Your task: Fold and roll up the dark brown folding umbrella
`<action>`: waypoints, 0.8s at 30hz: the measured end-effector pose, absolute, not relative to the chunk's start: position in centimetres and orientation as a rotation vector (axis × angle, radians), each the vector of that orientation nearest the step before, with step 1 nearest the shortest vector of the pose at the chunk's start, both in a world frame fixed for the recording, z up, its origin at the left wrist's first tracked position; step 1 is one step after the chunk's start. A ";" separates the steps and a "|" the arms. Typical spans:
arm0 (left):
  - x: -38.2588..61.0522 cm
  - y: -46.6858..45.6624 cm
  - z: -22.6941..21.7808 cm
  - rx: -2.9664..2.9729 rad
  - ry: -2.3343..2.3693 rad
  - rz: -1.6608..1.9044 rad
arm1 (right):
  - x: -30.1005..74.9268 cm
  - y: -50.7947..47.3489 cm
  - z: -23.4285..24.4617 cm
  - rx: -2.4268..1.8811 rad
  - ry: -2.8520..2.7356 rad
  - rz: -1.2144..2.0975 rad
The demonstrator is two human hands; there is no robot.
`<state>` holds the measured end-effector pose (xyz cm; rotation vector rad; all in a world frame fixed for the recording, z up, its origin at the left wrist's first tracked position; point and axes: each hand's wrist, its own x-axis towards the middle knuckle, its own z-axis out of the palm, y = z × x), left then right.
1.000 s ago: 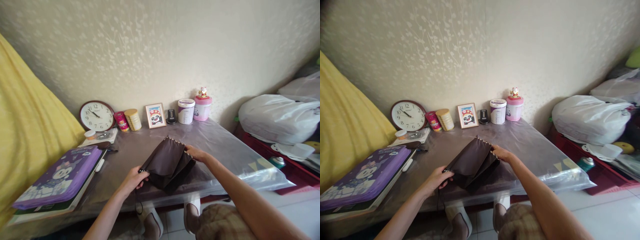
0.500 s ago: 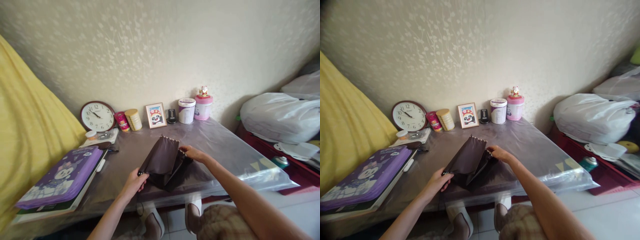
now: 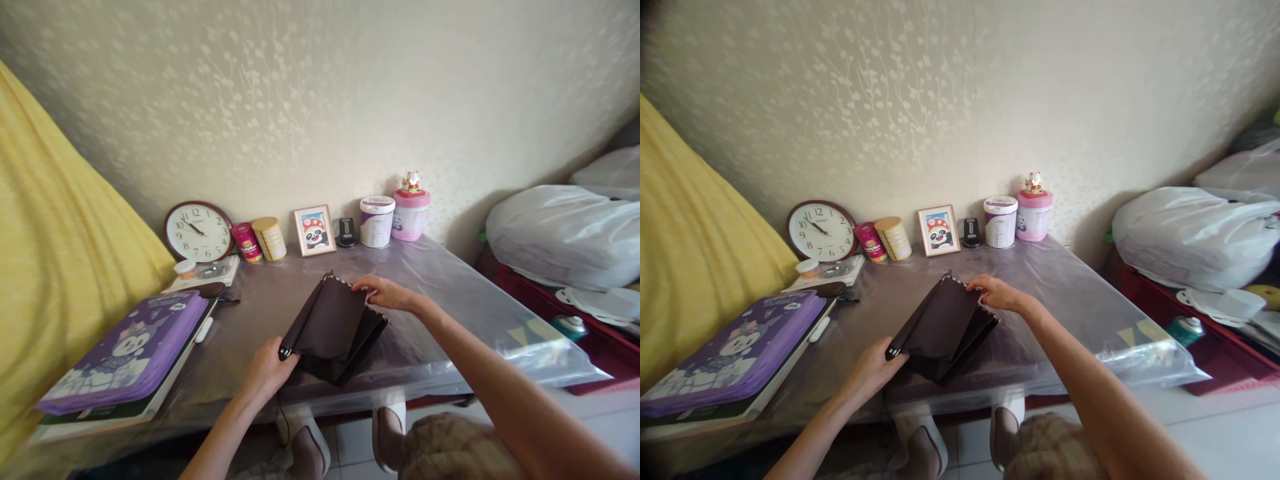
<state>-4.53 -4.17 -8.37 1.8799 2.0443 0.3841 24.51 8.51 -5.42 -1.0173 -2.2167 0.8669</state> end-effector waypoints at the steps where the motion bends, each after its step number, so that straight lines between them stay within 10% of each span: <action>1: -4.5 -4.2 -8.5 1.894 2.050 0.369 | 24.4 8.5 -5.3 -0.985 -2.270 0.790; 12: -5.6 -4.8 -8.9 1.884 1.890 0.479 | 22.6 8.8 -0.7 -0.915 -2.304 0.403; 24: -2.3 -3.7 -7.8 1.971 1.834 0.832 | 16.2 10.6 1.2 -0.840 -2.064 0.839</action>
